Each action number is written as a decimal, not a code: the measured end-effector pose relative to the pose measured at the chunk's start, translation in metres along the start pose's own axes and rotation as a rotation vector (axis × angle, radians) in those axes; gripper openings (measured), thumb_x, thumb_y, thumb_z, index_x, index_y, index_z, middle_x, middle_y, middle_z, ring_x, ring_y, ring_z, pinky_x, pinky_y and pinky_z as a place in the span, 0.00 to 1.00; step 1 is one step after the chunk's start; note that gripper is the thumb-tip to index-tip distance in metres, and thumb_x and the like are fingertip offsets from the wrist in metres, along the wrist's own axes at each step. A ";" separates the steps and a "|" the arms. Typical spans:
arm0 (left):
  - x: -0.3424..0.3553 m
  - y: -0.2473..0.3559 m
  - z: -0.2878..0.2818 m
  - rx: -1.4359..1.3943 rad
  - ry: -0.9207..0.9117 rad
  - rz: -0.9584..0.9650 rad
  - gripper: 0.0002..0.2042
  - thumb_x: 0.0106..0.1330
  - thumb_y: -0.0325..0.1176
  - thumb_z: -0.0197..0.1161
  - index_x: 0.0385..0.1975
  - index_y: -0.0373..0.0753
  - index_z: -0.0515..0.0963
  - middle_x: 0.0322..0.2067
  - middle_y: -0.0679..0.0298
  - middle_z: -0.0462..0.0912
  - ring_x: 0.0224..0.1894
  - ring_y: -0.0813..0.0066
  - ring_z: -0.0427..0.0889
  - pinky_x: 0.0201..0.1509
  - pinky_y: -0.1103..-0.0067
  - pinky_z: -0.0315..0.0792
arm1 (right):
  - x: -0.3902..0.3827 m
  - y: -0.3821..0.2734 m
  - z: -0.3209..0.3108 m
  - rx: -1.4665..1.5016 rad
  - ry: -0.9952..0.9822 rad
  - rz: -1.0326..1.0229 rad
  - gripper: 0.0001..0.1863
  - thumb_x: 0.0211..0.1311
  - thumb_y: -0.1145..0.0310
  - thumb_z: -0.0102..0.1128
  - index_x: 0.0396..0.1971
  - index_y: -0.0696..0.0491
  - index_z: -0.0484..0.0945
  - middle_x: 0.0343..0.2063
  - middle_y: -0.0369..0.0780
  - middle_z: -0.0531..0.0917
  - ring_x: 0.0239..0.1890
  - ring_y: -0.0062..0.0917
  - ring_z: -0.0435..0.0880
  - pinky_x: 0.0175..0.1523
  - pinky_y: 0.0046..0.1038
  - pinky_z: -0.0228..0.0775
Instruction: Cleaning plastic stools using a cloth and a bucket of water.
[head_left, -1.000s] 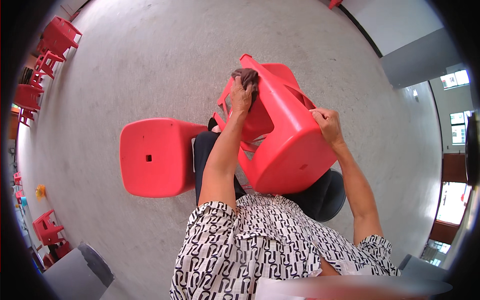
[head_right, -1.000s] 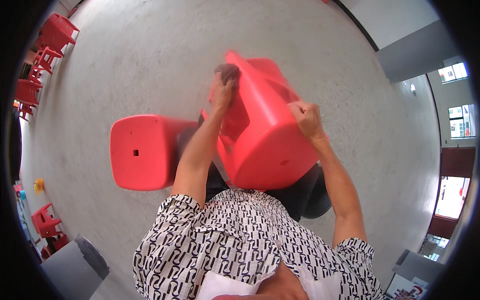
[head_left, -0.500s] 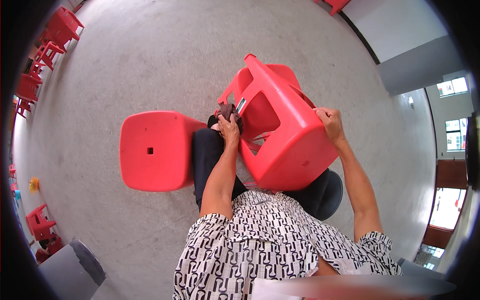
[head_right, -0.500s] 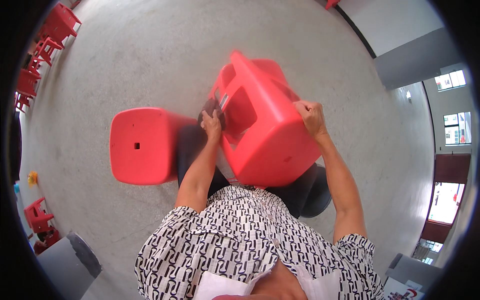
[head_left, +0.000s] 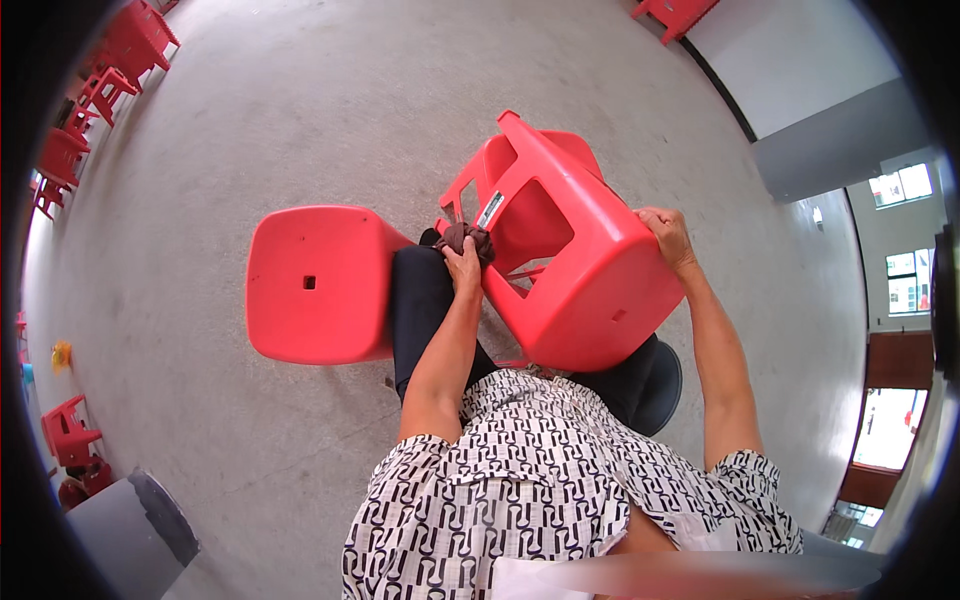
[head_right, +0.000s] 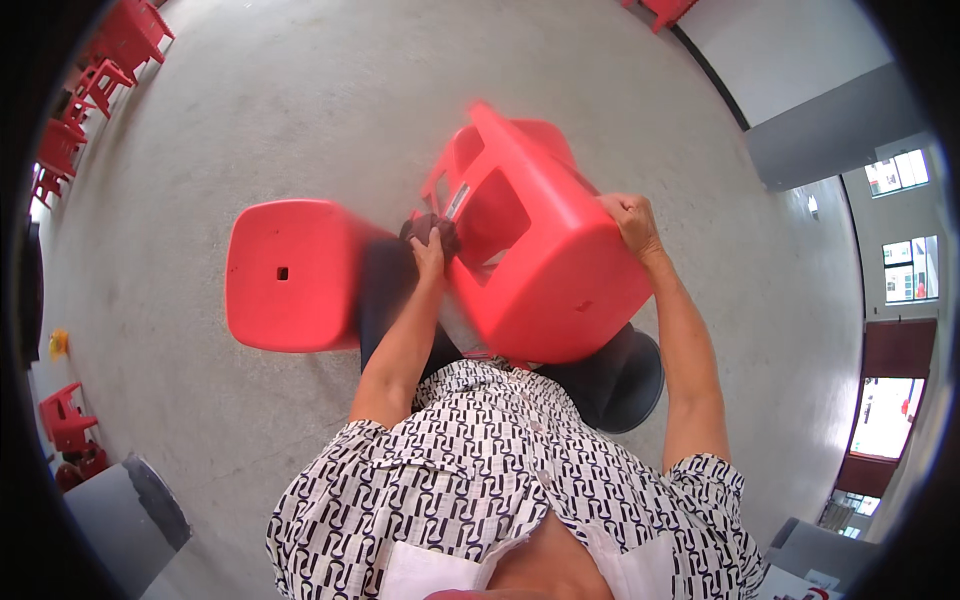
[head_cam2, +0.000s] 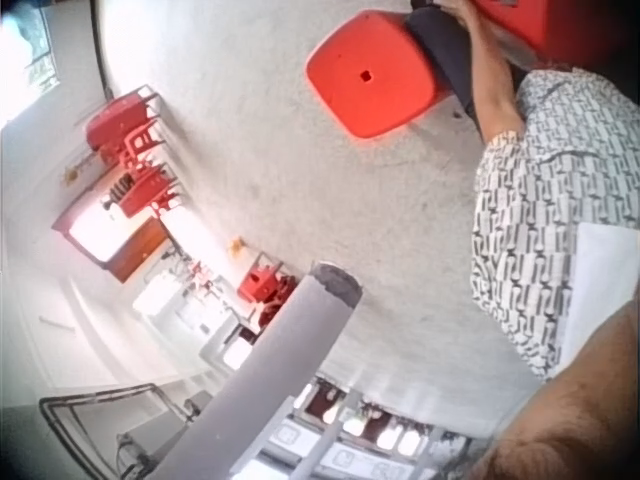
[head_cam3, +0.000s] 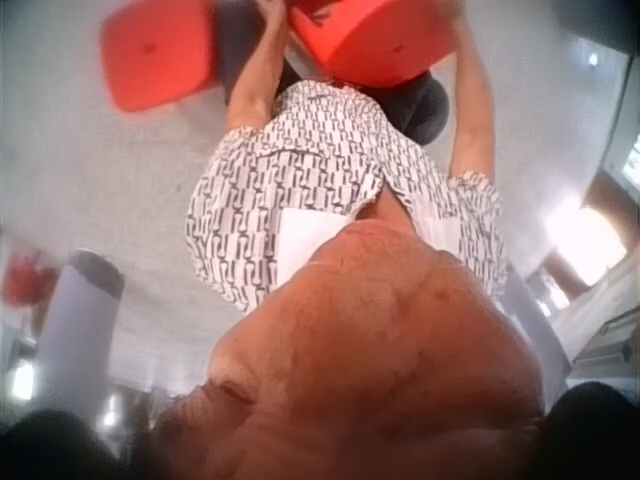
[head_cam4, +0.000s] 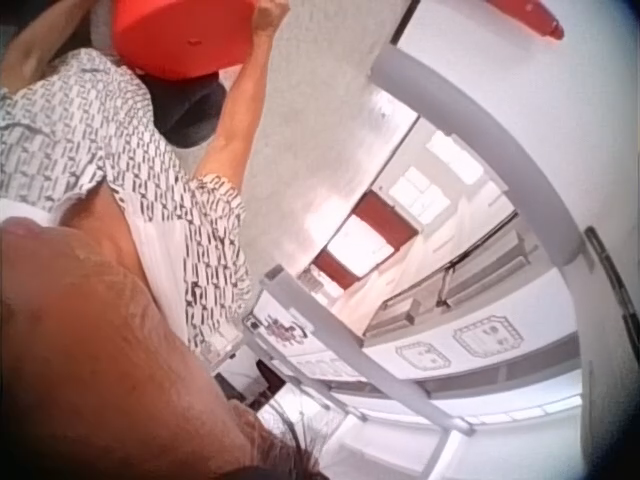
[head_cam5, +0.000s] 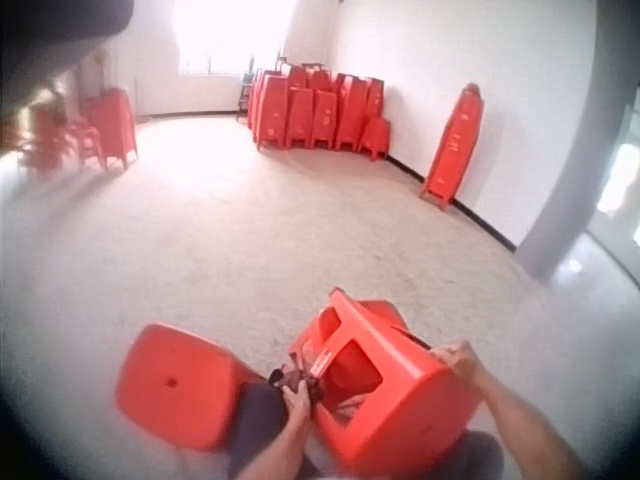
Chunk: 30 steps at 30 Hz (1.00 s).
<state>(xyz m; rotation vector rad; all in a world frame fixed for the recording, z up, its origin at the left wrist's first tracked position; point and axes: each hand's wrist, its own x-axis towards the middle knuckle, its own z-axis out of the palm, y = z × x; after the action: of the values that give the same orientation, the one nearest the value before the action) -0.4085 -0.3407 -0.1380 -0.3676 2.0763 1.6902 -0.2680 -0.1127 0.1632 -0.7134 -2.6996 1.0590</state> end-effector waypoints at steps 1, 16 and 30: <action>0.001 -0.003 0.001 -0.088 -0.009 0.001 0.41 0.63 0.58 0.58 0.68 0.31 0.59 0.62 0.34 0.67 0.66 0.39 0.65 0.70 0.59 0.59 | 0.007 0.005 -0.003 -0.025 -0.019 -0.045 0.17 0.62 0.64 0.52 0.36 0.62 0.84 0.26 0.46 0.85 0.29 0.19 0.82 0.36 0.24 0.73; -0.080 0.089 0.024 0.051 0.006 0.332 0.25 0.62 0.46 0.62 0.53 0.37 0.66 0.50 0.42 0.72 0.52 0.35 0.73 0.55 0.52 0.69 | 0.025 0.050 -0.038 0.190 0.361 0.084 0.28 0.68 0.47 0.53 0.48 0.59 0.84 0.43 0.43 0.87 0.45 0.29 0.84 0.53 0.30 0.72; 0.021 0.045 -0.005 0.187 -0.023 0.414 0.25 0.61 0.46 0.65 0.52 0.35 0.71 0.46 0.42 0.78 0.50 0.37 0.76 0.55 0.56 0.70 | 0.012 -0.001 -0.004 -0.316 0.421 0.044 0.15 0.58 0.63 0.55 0.38 0.51 0.88 0.25 0.43 0.86 0.26 0.23 0.82 0.36 0.27 0.72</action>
<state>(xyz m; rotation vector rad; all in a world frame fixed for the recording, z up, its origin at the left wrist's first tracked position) -0.4485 -0.3348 -0.1084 0.1523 2.3896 1.6817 -0.2782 -0.1049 0.1669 -0.9287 -2.5034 0.4236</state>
